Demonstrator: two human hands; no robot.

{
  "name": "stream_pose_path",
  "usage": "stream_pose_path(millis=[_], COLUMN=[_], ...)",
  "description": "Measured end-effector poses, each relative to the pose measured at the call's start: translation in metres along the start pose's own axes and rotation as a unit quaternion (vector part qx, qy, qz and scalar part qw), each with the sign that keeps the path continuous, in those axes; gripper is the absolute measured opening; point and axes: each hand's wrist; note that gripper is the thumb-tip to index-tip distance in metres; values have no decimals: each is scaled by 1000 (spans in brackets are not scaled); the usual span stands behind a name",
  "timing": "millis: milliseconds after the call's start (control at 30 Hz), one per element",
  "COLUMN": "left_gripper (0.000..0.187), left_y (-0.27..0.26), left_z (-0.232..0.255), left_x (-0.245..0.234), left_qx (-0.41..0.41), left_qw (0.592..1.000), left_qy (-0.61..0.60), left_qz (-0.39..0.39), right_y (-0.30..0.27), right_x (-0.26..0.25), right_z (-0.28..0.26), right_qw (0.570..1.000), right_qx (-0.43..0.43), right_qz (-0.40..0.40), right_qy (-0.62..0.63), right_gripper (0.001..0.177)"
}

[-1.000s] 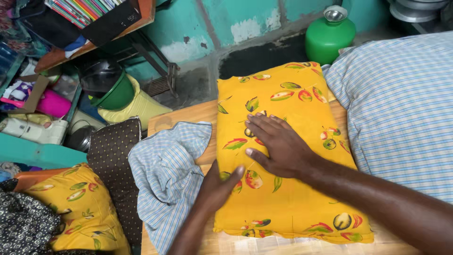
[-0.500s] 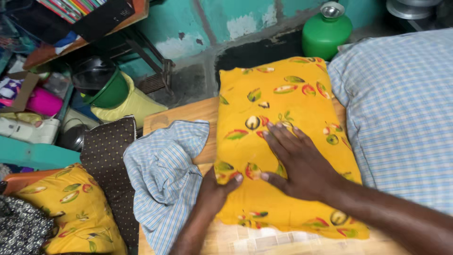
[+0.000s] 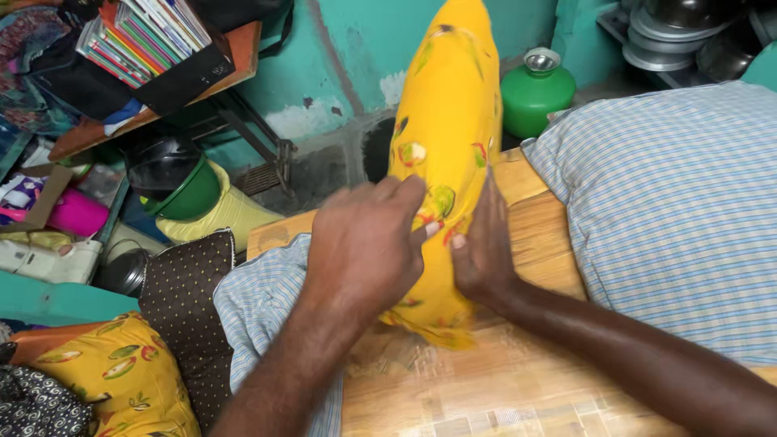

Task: The person places a yellow patterned pillowcase onto a pillow on a wooden surface by sliding the pillow inside and smoothing the fabric by hand.

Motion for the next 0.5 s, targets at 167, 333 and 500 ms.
stream_pose_path(millis=[167,333,500], left_gripper=[17,12,13], left_y=[10,-3,-39], left_z=[-4,13,49], left_x=[-6,10,57], left_qx=[113,206,331], left_qw=[984,953,908], left_qy=[136,222,255], left_qz=[-14,2,20], right_y=[-2,34,78], right_x=[-20,-94,-135], right_z=[-13,-22,-34], right_qw=[997,977,973], right_qx=[10,-116,-90], right_qz=[-51,107,-67], right_qy=[-49,-143,-201], right_gripper=[73,15,44])
Point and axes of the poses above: each hand's wrist, its own y-axis towards the middle knuckle, its own x-axis out of the palm, z = x × y, and after that the axes turned 9 degrees about y, right-handed
